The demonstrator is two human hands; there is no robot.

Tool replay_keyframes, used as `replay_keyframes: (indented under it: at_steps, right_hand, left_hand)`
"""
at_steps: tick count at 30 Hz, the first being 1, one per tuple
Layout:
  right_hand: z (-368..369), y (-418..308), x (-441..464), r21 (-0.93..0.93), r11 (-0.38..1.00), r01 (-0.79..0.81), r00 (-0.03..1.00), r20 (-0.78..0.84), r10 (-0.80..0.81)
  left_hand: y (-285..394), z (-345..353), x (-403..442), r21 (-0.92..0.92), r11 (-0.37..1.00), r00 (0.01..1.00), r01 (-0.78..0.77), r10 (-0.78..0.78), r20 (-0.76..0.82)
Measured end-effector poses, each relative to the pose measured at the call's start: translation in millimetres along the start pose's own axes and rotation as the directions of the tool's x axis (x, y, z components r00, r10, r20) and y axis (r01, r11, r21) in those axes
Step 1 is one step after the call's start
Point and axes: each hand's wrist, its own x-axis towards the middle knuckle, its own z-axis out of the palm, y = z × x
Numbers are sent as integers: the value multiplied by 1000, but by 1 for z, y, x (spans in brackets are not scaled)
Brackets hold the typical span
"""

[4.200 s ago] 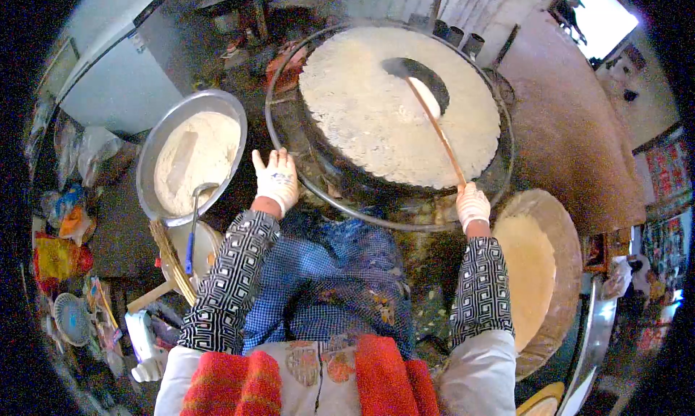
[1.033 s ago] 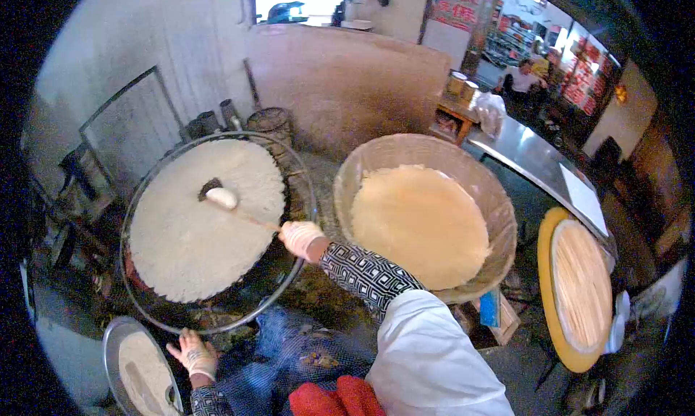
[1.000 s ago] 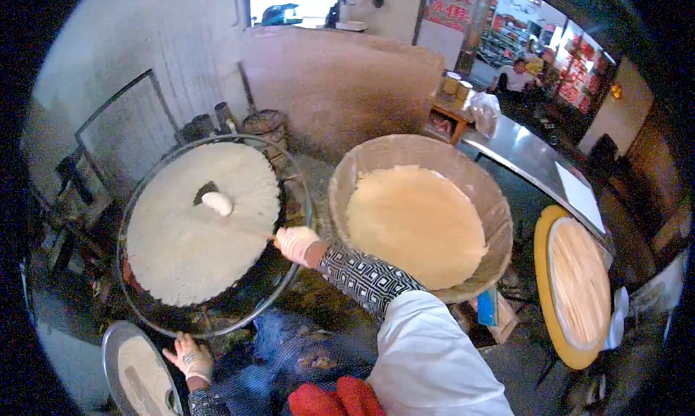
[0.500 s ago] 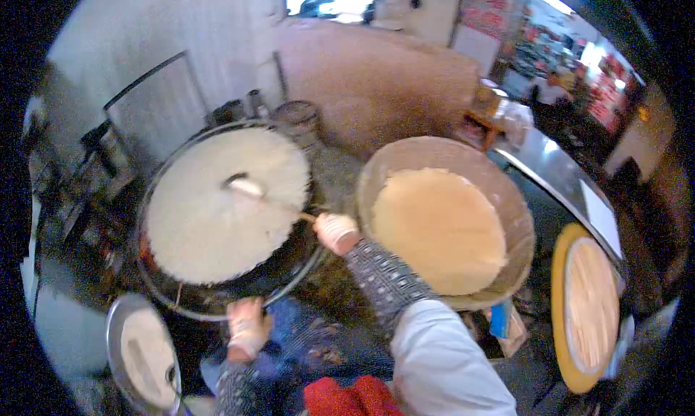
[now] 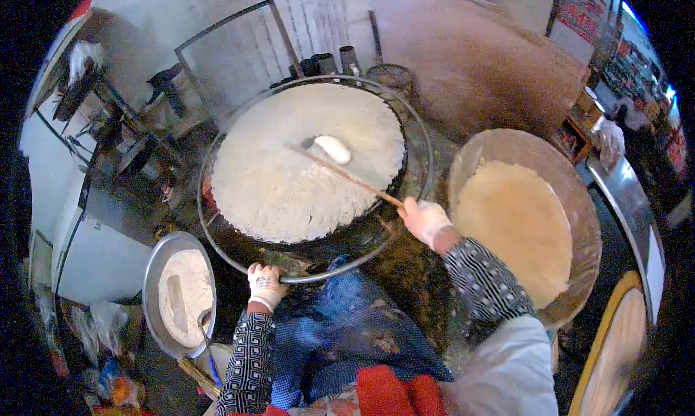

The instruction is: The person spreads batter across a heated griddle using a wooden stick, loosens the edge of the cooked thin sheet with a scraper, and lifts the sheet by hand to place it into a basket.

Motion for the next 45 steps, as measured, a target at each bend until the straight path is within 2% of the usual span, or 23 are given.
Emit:
replay_keyframes:
  at_steps: [2, 3, 4, 6, 9, 12, 15, 16, 18, 19, 20, 21, 24, 27, 30, 32, 34, 36, 40, 41, 43, 44, 45]
  right_hand:
    - [8, 24, -12, -83, 994, 68, 996, 70, -63]
    - [10, 39, -12, -64, 998, -4, 987, 162, 14]
    - [26, 70, -7, -12, 1000, 1, 987, 164, 1]
    - [23, 87, 6, -65, 990, -128, 987, 89, 133]
    - [18, 75, 35, -175, 979, -101, 995, -32, 97]
    - [7, 36, 70, -194, 975, -113, 992, 36, 122]
    - [10, -12, 88, -16, 994, -109, 981, 159, 110]
    - [1, -35, 82, 117, 988, -96, 969, 240, 65]
    - [32, -39, 57, 266, 964, 25, 974, 213, -84]
    - [21, -58, 35, 390, 919, -55, 959, 279, -60]
    - [56, -52, 16, 527, 850, -21, 976, 195, -97]
    - [32, -69, -9, 581, 774, -251, 911, 411, -13]
    - [35, -69, -59, 689, 660, -300, 924, 382, 21]
    - [49, -52, -84, 679, 730, -79, 997, 66, 46]
    - [41, -49, -82, 633, 755, 170, 972, -234, -23]
    - [23, -53, -65, 769, 639, 2, 991, -85, 99]
    - [29, -54, -49, 925, 337, -176, 969, 103, 224]
    - [39, -49, -38, 945, 256, -202, 971, 161, 175]
    - [32, -58, -24, 962, 46, -271, 963, 270, 21]
    - [36, -61, -17, 956, 13, -293, 956, 293, 17]
    - [44, -67, -7, 940, -42, -339, 940, 340, 13]
    - [44, -70, -3, 935, -47, -350, 936, 351, 3]
    - [44, -71, -2, 930, -53, -365, 931, 365, -7]
  left_hand:
    - [-13, -16, 3, 103, 994, 995, 38, -47, 86]
    - [-27, -7, 11, 164, 985, 988, 51, -74, 137]
    - [-34, -17, 12, 188, 981, 981, 53, -87, 174]
    - [-53, -22, 20, 255, 967, 967, 25, -87, 238]
    - [-88, -1, 34, 357, 934, 962, 9, -105, 250]
    - [-113, 7, 49, 418, 908, 963, -3, -110, 246]
    - [-134, 7, 58, 446, 895, 967, -18, -98, 234]
    - [-138, 5, 60, 451, 892, 970, -23, -90, 228]
    - [-156, 28, 69, 418, 908, 983, 29, -102, 153]
    - [-156, 19, 67, 441, 897, 986, -16, -60, 157]
    - [-156, 8, 67, 464, 884, 987, -60, -18, 163]
    - [-163, 16, 72, 480, 874, 982, -68, -26, 186]
    - [-194, 80, 85, 423, 906, 998, 4, -33, 60]
    - [-175, 49, 78, 464, 885, 986, -30, -49, 158]
    - [-145, 14, 61, 454, 890, 981, -29, -63, 186]
    - [-126, 5, 53, 457, 888, 969, -58, -61, 241]
    - [-92, -16, 37, 468, 882, 957, -51, -91, 276]
    - [-54, -26, 27, 388, 920, 923, -50, -105, 369]
    - [33, -41, 6, 79, 997, 935, 3, -31, 354]
    - [59, -55, -5, -17, 999, 965, 29, -23, 260]
    - [100, -49, -17, -150, 982, 979, -111, 134, 153]
    - [118, -36, -31, -197, 958, 975, -207, 186, -122]
    - [135, -37, -45, -142, 950, 941, -279, 241, -237]
